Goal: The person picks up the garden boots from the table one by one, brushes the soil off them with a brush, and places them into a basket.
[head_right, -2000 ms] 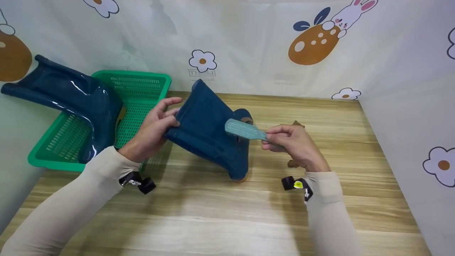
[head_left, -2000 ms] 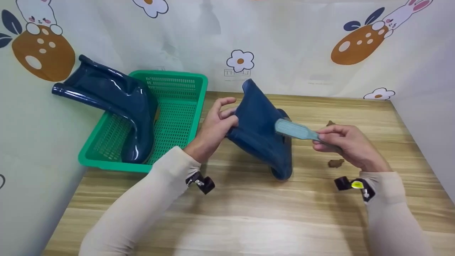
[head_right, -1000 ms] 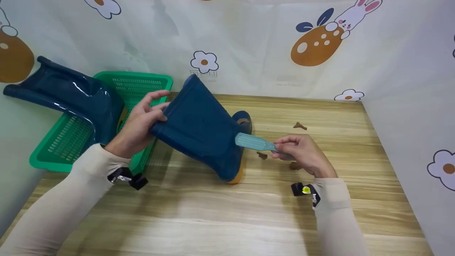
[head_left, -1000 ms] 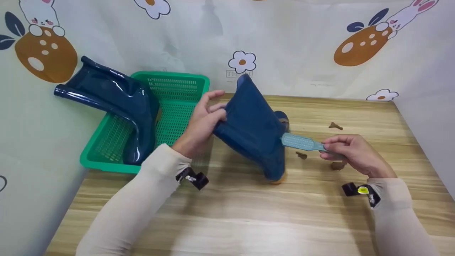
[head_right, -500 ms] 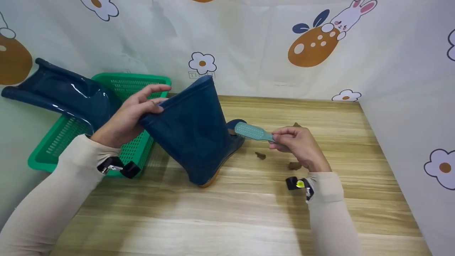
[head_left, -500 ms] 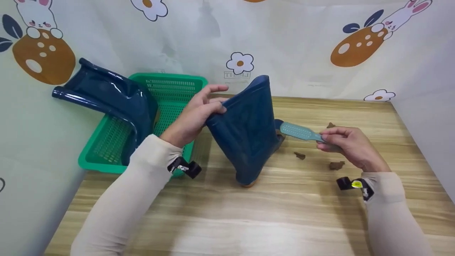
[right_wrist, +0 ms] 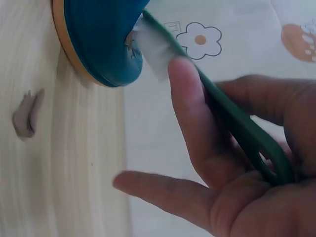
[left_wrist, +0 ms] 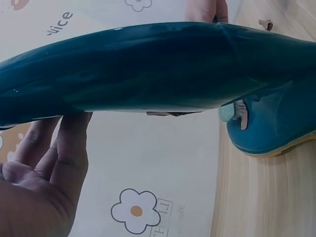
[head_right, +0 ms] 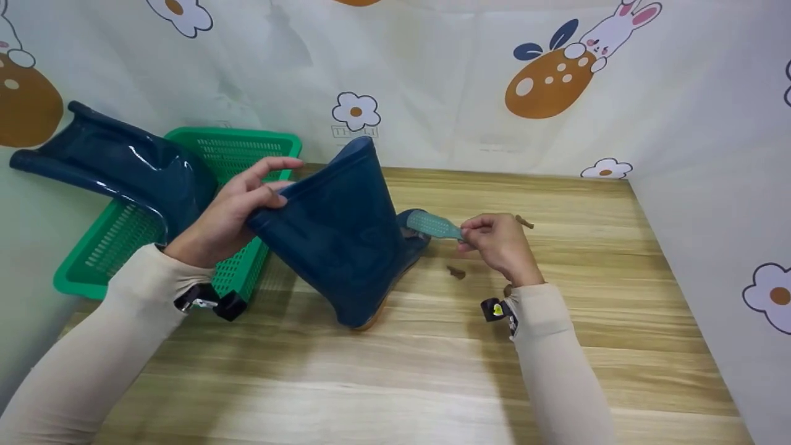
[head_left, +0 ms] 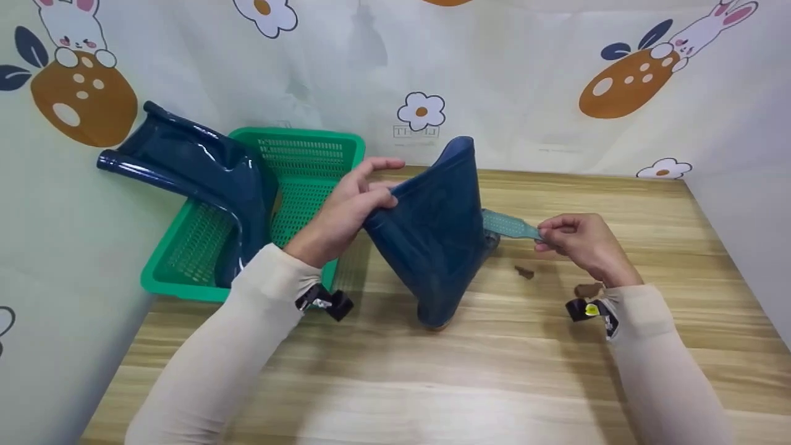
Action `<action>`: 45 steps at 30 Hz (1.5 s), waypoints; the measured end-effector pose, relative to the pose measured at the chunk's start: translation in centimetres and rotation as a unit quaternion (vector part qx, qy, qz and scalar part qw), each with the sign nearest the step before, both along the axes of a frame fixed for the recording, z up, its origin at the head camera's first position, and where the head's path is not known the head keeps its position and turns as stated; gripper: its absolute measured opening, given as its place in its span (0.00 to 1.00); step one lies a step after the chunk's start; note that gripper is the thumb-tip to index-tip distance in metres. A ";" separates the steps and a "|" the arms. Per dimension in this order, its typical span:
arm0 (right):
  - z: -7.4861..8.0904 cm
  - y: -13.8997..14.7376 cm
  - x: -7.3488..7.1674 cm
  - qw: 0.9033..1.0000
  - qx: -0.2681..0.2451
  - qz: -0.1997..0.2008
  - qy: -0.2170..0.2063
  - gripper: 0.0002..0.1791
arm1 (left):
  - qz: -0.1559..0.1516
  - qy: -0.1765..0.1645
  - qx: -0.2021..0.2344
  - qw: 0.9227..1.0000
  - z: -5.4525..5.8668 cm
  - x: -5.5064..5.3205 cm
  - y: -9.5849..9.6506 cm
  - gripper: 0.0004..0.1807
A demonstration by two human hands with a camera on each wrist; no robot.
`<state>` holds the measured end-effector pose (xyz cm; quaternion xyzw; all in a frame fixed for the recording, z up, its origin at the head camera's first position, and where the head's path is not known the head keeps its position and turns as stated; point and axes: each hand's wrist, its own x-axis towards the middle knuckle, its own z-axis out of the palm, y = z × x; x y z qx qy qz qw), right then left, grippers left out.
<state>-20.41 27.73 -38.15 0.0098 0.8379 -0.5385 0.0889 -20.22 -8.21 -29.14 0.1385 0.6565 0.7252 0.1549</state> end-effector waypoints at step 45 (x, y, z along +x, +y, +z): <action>0.0 -0.5 0.0 0.999 0.038 0.024 0.003 0.15 | 0.016 0.020 0.013 1.000 -0.6 0.6 0.5 0.27</action>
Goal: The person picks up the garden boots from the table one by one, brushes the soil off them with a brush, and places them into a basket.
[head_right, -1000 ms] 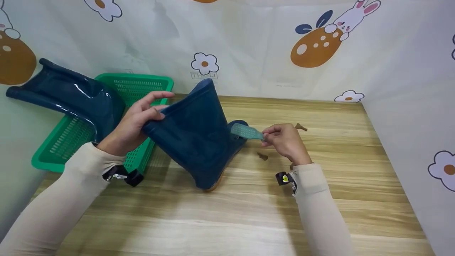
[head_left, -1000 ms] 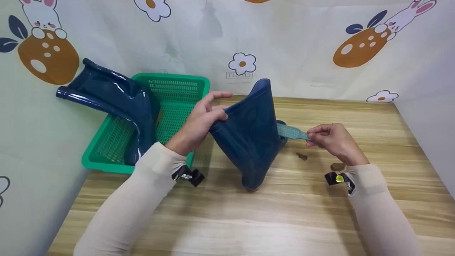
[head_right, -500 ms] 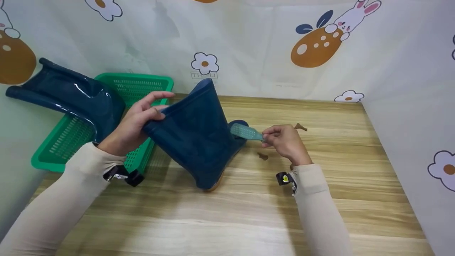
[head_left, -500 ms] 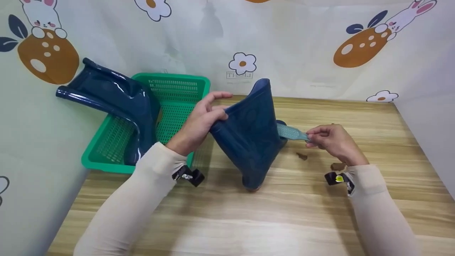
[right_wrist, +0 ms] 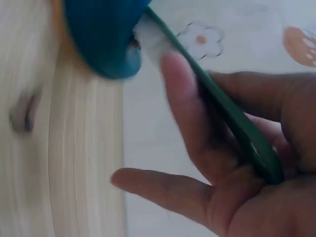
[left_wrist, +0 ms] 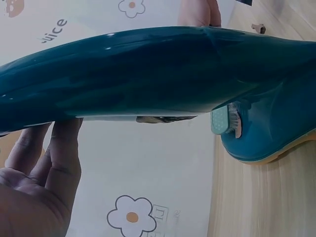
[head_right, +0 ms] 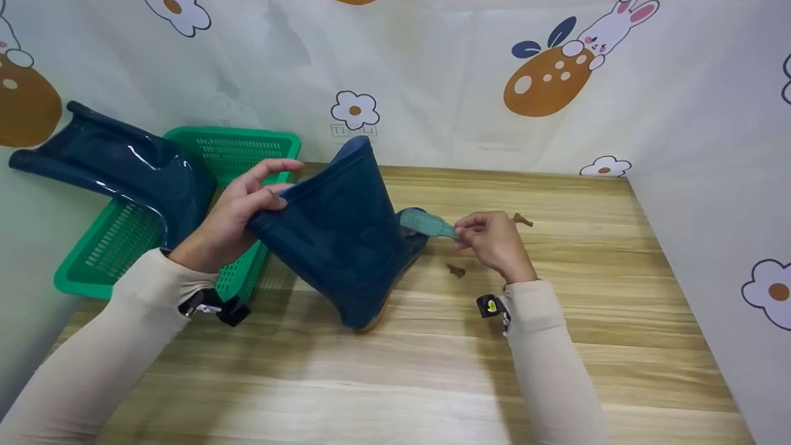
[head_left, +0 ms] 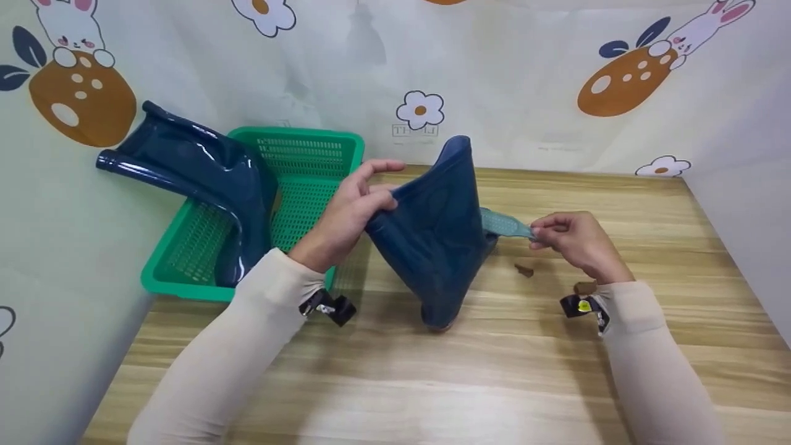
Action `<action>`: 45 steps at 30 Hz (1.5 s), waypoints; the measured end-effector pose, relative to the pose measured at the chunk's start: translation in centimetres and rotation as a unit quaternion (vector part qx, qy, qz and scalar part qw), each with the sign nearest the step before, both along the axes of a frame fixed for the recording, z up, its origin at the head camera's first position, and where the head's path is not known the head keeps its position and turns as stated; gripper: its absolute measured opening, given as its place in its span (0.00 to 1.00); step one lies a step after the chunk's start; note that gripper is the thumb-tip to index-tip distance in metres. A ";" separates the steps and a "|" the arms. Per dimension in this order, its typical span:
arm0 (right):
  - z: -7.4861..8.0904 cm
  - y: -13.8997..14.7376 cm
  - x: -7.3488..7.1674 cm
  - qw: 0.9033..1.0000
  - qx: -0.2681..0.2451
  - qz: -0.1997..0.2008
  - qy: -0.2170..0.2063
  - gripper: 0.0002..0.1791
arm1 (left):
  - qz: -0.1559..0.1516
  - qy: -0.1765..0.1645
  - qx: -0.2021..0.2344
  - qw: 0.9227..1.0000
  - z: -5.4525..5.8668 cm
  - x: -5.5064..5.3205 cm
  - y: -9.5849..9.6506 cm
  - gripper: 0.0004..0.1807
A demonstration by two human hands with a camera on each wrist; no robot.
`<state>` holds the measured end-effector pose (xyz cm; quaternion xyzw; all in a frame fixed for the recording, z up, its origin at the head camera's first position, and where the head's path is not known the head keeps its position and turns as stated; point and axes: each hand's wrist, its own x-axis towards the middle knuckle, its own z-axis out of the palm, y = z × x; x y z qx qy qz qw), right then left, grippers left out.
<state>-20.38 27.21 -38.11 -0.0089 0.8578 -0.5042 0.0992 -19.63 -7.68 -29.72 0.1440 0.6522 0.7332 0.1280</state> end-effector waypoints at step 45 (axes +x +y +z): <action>-0.6 -0.4 0.0 0.999 -0.016 -0.031 0.025 0.15 | 0.009 -0.007 -0.006 1.000 -0.2 0.5 -0.1 0.26</action>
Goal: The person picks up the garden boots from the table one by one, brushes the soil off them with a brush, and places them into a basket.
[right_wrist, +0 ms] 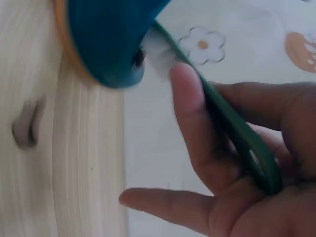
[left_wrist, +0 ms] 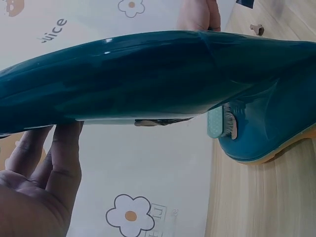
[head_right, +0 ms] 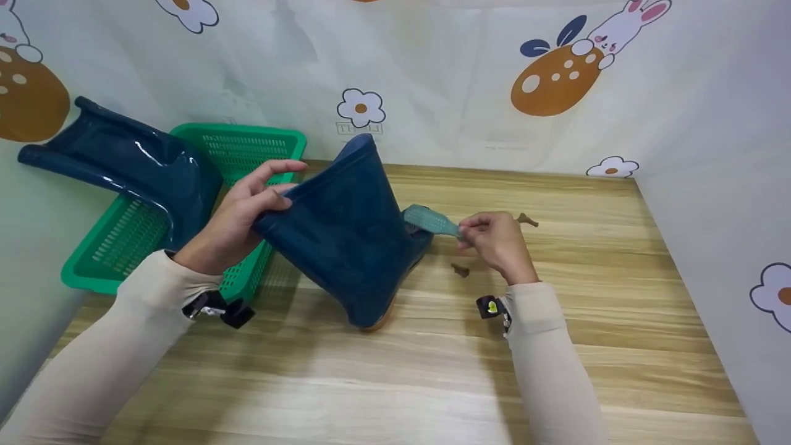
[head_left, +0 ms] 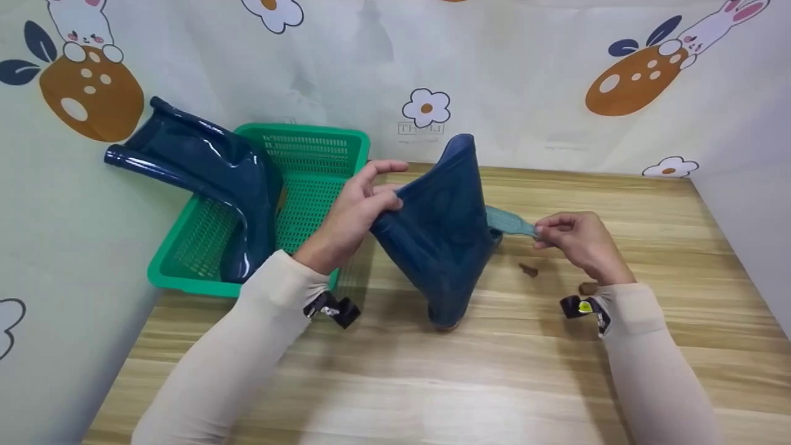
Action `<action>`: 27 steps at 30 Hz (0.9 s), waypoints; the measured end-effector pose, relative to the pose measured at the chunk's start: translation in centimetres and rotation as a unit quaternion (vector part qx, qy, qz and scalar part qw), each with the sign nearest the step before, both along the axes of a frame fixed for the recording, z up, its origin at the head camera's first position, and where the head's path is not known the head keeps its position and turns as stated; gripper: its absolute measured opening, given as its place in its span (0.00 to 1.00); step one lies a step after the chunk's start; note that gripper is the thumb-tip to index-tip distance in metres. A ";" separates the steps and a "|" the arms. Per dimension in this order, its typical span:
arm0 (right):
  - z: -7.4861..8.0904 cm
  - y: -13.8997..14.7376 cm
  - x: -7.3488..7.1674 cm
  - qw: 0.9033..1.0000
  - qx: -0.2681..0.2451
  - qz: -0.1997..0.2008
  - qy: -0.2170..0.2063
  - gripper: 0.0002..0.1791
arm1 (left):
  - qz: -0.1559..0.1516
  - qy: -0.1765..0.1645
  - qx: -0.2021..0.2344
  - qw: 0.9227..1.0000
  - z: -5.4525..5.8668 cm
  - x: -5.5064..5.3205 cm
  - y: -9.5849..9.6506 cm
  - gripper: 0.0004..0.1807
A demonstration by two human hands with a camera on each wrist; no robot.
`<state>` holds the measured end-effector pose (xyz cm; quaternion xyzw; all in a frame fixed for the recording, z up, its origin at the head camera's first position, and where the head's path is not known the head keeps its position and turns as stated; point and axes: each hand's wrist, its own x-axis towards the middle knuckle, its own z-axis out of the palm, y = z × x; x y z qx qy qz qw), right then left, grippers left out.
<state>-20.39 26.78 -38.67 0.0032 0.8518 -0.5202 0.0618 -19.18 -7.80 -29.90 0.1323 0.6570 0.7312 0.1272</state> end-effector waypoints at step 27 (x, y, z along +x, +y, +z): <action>-0.1 0.2 0.2 0.999 0.021 0.033 0.002 0.14 | 0.030 0.093 -0.026 0.995 -0.2 1.2 0.1 0.23</action>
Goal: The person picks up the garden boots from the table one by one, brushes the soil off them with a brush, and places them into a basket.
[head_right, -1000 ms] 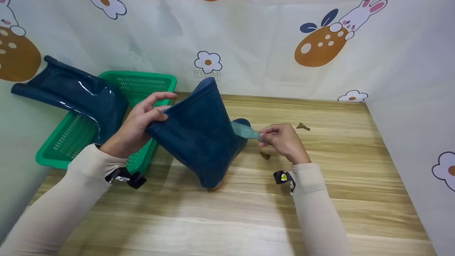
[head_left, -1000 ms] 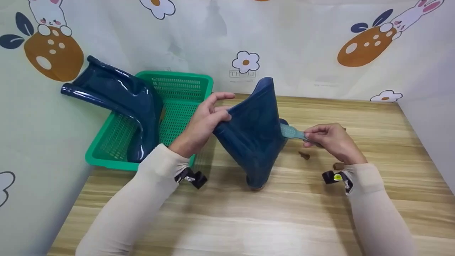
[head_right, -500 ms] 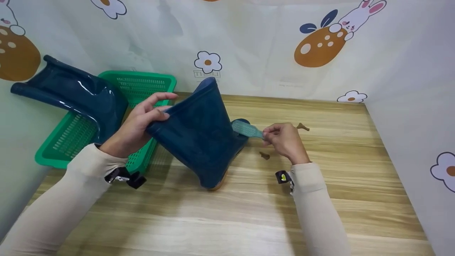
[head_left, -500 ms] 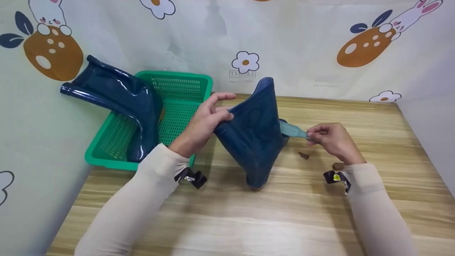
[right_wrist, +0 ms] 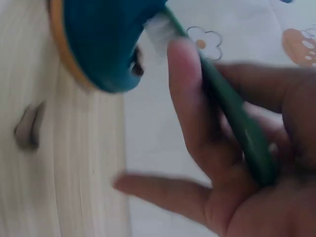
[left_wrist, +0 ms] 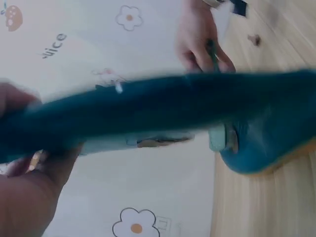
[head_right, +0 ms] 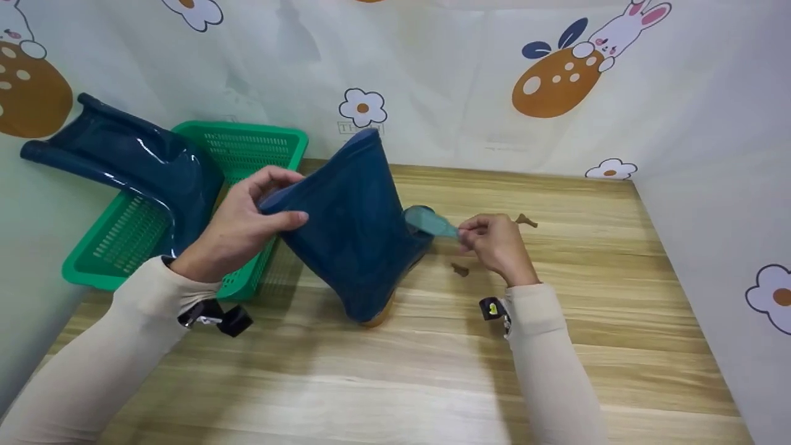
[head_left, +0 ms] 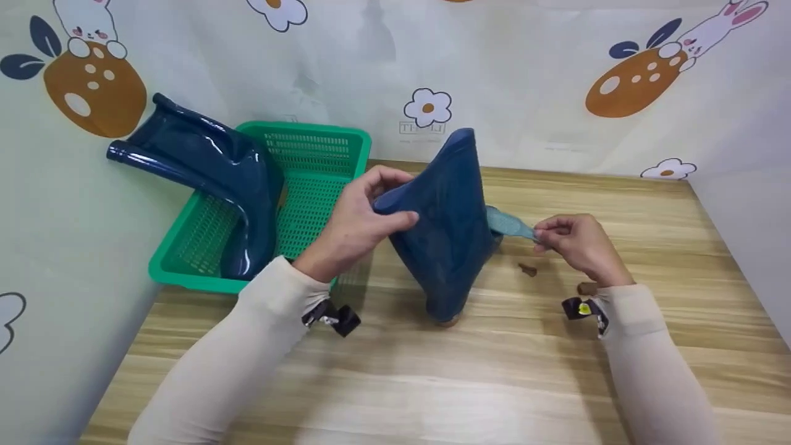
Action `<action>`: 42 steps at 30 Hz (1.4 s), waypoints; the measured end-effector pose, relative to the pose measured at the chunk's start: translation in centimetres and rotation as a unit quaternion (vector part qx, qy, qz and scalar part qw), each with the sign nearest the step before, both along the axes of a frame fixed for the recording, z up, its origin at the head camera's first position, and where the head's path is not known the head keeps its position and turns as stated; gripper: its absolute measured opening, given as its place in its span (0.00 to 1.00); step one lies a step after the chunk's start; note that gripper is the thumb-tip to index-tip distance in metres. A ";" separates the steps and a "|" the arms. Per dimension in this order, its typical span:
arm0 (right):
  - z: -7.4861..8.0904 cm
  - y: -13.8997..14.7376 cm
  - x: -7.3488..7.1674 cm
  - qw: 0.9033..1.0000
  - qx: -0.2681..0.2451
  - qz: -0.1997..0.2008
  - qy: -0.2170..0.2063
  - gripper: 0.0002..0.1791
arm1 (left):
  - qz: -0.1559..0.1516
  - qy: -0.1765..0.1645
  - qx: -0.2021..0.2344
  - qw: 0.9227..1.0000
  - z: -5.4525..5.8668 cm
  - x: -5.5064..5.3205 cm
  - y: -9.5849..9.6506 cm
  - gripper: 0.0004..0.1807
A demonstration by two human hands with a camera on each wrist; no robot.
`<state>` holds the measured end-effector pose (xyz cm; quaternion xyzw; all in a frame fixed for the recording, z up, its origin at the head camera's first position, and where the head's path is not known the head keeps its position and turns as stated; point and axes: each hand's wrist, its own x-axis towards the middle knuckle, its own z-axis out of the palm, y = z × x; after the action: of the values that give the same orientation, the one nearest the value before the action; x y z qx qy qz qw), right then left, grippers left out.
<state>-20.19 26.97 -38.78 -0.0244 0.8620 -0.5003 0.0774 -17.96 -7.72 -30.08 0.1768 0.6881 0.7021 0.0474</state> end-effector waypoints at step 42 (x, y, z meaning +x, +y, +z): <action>1.3 0.0 1.0 0.999 0.033 0.012 -0.011 0.13 | 0.040 -0.015 0.075 0.996 -0.2 -1.4 -1.5 0.17</action>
<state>-19.20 26.97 -37.52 -0.0267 0.8767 -0.4713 0.0932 -19.32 -9.21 -30.30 0.1419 0.6393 0.7555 0.0166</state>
